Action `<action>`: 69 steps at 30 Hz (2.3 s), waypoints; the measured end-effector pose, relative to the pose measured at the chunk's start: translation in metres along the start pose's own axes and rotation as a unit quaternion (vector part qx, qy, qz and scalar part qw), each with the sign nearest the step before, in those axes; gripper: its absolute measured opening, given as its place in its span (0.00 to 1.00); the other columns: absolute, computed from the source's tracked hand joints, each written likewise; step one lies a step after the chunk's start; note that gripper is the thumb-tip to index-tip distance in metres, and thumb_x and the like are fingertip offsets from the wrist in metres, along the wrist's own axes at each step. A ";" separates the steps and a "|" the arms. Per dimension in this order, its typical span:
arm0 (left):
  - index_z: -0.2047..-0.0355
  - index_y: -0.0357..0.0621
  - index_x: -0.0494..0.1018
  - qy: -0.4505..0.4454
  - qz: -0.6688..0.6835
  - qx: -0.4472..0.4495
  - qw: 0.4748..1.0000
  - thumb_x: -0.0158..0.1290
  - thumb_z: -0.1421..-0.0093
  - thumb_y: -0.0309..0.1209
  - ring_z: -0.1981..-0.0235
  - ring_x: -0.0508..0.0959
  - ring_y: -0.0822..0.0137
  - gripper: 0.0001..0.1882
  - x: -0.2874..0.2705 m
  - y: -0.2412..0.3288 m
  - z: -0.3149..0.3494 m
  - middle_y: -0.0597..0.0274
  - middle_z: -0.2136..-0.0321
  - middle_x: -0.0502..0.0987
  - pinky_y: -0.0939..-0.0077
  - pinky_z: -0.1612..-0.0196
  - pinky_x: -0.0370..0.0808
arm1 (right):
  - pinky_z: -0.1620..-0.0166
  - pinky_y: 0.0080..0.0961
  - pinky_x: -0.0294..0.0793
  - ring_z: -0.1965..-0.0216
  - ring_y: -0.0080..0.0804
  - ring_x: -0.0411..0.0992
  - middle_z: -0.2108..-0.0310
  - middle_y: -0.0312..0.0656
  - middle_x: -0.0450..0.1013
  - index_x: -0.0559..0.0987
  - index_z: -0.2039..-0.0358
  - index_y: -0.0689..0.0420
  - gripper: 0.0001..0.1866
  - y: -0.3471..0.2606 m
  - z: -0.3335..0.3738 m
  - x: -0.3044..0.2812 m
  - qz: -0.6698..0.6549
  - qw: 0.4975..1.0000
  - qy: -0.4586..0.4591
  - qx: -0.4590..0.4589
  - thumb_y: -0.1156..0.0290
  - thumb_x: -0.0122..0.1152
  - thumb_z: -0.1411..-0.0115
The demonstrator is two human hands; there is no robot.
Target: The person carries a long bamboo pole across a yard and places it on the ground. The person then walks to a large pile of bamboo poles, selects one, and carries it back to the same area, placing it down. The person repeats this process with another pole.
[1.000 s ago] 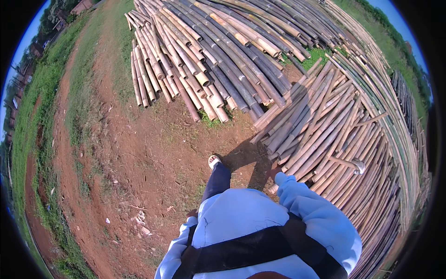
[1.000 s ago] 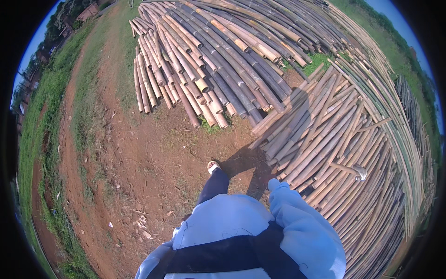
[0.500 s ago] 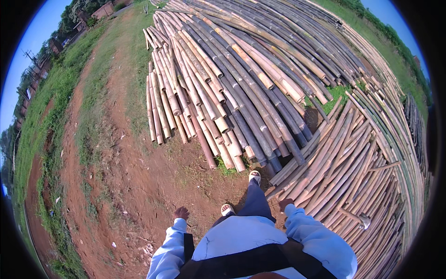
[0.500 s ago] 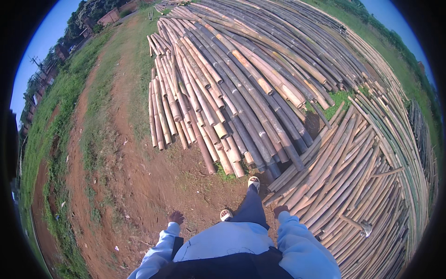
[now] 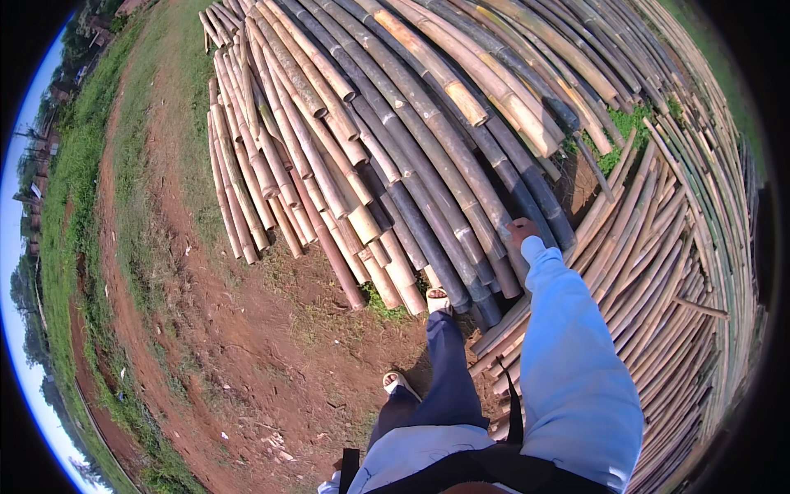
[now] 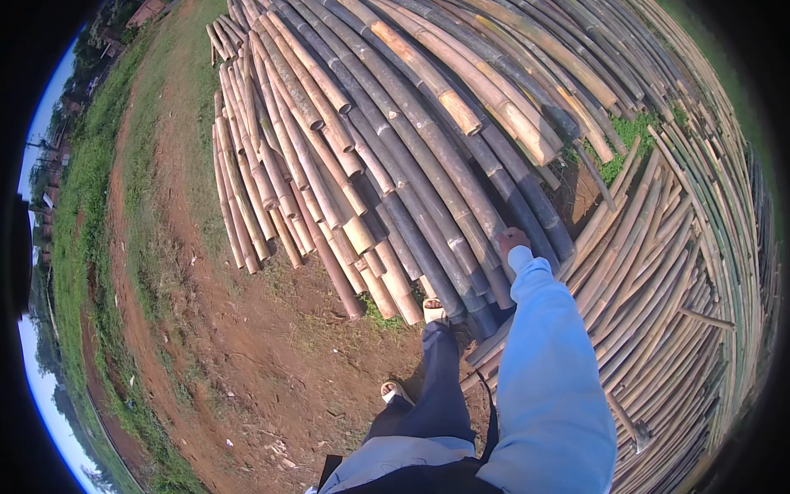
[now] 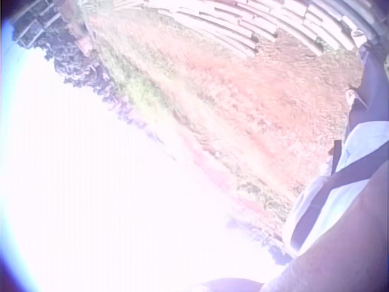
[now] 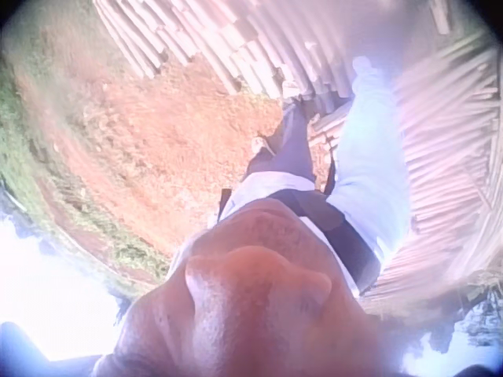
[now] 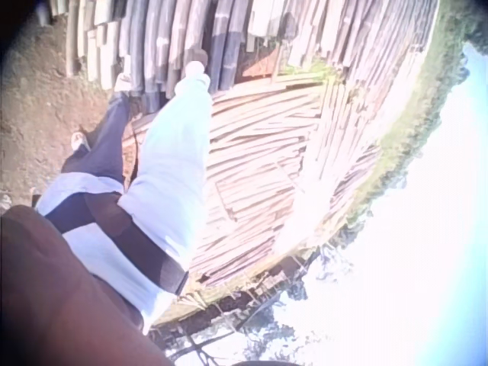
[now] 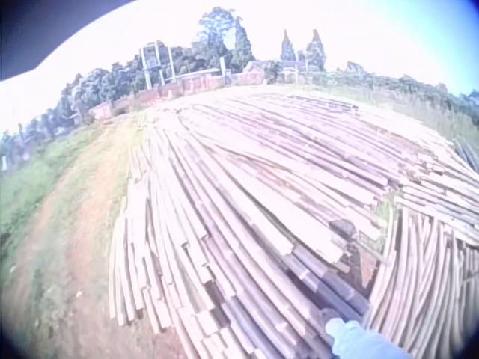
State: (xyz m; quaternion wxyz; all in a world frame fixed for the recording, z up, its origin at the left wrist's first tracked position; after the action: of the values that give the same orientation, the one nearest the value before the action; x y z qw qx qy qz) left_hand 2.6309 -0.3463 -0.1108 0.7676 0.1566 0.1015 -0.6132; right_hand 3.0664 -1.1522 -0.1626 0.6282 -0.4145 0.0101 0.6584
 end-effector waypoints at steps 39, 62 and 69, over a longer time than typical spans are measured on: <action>0.63 0.44 0.70 0.087 -0.011 -0.030 0.996 0.50 0.44 0.34 0.65 0.76 0.60 0.11 0.044 -0.007 0.087 0.52 0.66 0.76 0.63 0.72 0.75 | 0.49 0.32 0.64 0.52 0.48 0.67 0.55 0.63 0.66 0.63 0.55 0.80 0.50 -0.292 -0.251 0.028 0.213 0.946 0.113 -0.218 0.51 0.70 0.69; 0.57 0.37 0.67 0.029 -0.109 0.026 0.993 0.43 0.44 0.41 0.60 0.73 0.50 0.21 0.045 0.162 -0.031 0.44 0.58 0.71 0.54 0.58 0.70 | 0.49 0.26 0.64 0.51 0.37 0.66 0.52 0.56 0.65 0.65 0.53 0.75 0.53 -0.366 -0.129 0.209 0.024 0.966 -0.190 -0.176 0.41 0.69 0.69; 0.61 0.39 0.71 -0.035 -0.115 0.087 0.989 0.48 0.47 0.42 0.61 0.74 0.53 0.20 0.031 0.331 -0.227 0.47 0.62 0.74 0.59 0.57 0.70 | 0.62 0.35 0.73 0.67 0.37 0.72 0.66 0.45 0.71 0.71 0.56 0.59 0.27 -0.401 -0.061 0.193 -0.215 0.952 -0.201 -0.087 0.55 0.62 0.53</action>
State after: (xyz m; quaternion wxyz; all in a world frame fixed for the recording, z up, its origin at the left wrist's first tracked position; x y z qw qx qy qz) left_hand 2.9686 -0.2260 -0.2941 0.6784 0.1880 0.0380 -0.7092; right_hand 3.4597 -0.9425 -0.1063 0.7052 -0.3193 -0.2632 0.5757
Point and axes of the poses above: each hand's wrist, its own z-axis away from the middle knuckle, its own x-axis out of the palm, y = z × x, the point moved 3 cm from there along -z, towards the middle knuckle
